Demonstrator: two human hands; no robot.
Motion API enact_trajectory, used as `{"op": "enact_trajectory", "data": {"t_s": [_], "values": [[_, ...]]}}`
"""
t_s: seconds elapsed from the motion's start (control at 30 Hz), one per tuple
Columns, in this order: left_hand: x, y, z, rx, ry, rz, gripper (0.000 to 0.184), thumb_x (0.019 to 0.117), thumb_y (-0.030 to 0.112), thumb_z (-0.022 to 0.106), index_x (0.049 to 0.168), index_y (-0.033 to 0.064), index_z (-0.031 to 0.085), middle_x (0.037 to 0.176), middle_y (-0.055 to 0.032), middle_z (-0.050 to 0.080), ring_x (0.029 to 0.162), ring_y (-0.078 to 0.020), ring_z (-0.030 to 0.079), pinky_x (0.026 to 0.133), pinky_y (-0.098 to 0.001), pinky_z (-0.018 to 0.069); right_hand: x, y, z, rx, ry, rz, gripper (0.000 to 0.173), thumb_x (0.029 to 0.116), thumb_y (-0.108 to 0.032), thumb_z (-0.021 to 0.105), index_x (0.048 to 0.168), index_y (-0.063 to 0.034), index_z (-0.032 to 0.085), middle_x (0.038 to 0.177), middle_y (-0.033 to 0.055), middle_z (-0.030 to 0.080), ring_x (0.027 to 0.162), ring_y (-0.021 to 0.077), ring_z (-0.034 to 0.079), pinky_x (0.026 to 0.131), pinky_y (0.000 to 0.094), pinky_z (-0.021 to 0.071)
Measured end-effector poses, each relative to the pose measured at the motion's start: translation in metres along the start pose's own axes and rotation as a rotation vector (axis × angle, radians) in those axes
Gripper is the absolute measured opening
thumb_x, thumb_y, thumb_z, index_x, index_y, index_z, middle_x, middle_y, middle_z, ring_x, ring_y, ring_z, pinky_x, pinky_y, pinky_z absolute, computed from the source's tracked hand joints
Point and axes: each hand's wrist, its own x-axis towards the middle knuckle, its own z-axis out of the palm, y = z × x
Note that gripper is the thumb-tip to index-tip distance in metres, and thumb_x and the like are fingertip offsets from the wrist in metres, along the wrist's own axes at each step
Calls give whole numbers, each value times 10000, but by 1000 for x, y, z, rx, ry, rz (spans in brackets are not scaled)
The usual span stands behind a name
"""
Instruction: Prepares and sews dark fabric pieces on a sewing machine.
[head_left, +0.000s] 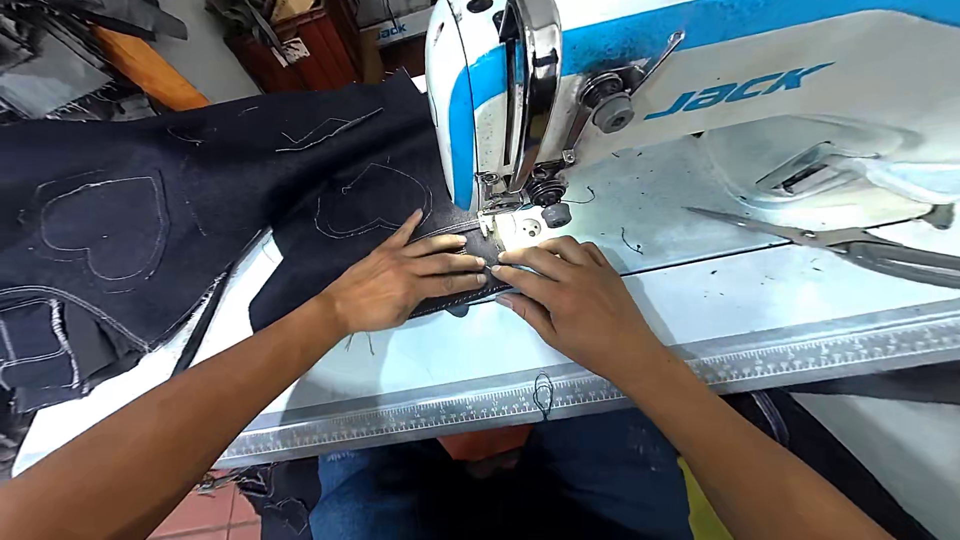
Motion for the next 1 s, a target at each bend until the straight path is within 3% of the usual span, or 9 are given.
{"op": "enact_trajectory", "data": {"t_s": [0.27, 0.43, 0.5, 0.57, 0.63, 0.8, 0.9, 0.93, 1.0], "values": [[17, -52, -9, 85, -17, 44, 623, 913, -60, 499, 1420, 278, 628, 1480, 52, 589, 1454, -243, 459, 1202, -690, 232, 7, 2, 2, -23, -62, 83, 449, 1012, -467, 480, 1295, -212, 717, 1358, -40, 653, 1173, 269, 579, 865, 461, 453], [36, -48, -64, 216, -320, 112, 585, 916, -86, 557, 1415, 209, 634, 1504, -48, 573, 1421, -332, 498, 1129, -664, 372, 6, 8, 4, 30, -3, 65, 441, 996, -475, 505, 1230, -192, 749, 1302, -23, 685, 1154, 264, 598, 867, 458, 473], [39, -65, -86, 270, -367, 286, 372, 1023, 217, 543, 1371, 164, 664, 1454, -118, 610, 1395, -378, 521, 1164, -637, 351, 6, 9, 5, 47, -4, 71, 444, 988, -488, 518, 1224, -194, 752, 1302, -20, 684, 1157, 265, 596, 874, 459, 475], [23, -89, -84, 223, -411, 373, 712, 944, 615, 554, 1493, 162, 564, 1574, -141, 484, 1488, -389, 395, 1228, -643, 225, 6, 10, 4, 59, -6, 67, 442, 988, -490, 519, 1226, -198, 750, 1301, -25, 681, 1160, 260, 591, 875, 457, 472], [-5, -93, -60, 169, -382, 305, 969, 857, 776, 509, 1591, 152, 413, 1668, -133, 329, 1550, -365, 278, 1245, -647, 170, 4, 13, 4, 83, 16, 51, 417, 987, -468, 531, 1196, -190, 762, 1286, -19, 689, 1149, 254, 603, 886, 455, 481], [-30, 29, 2, 51, 13, -284, 865, 950, 777, 317, 1551, 176, 479, 1669, -69, 344, 1562, -270, 271, 1235, -656, 224, -2, 10, 0, 127, 56, -48, 396, 1000, -479, 540, 1234, -228, 738, 1270, 7, 686, 1146, 232, 625, 896, 434, 520], [-18, 111, 25, -193, 301, -630, 445, 1021, 523, 544, 1323, 237, 702, 1551, -6, 520, 1524, -233, 353, 1237, -661, 219, -6, 6, -3, 124, -42, -176, 388, 1010, -561, 493, 1216, -347, 743, 1258, 29, 662, 1146, 238, 608, 884, 463, 490], [-13, 127, 29, -291, 418, -670, 287, 1015, 385, 612, 1173, 209, 775, 1450, -26, 615, 1476, -255, 433, 1228, -660, 247, -11, 4, -5, 133, -60, -198, 390, 1021, -562, 471, 1193, -355, 753, 1241, 38, 666, 1135, 241, 614, 881, 469, 493], [-12, 140, 29, -334, 445, -664, 216, 1023, 289, 613, 1099, 205, 796, 1383, -46, 661, 1439, -286, 483, 1210, -655, 294, -28, 1, -12, 162, -108, -229, 427, 1035, -597, 417, 1238, -371, 718, 1270, 62, 659, 1153, 262, 614, 898, 489, 498]]}}
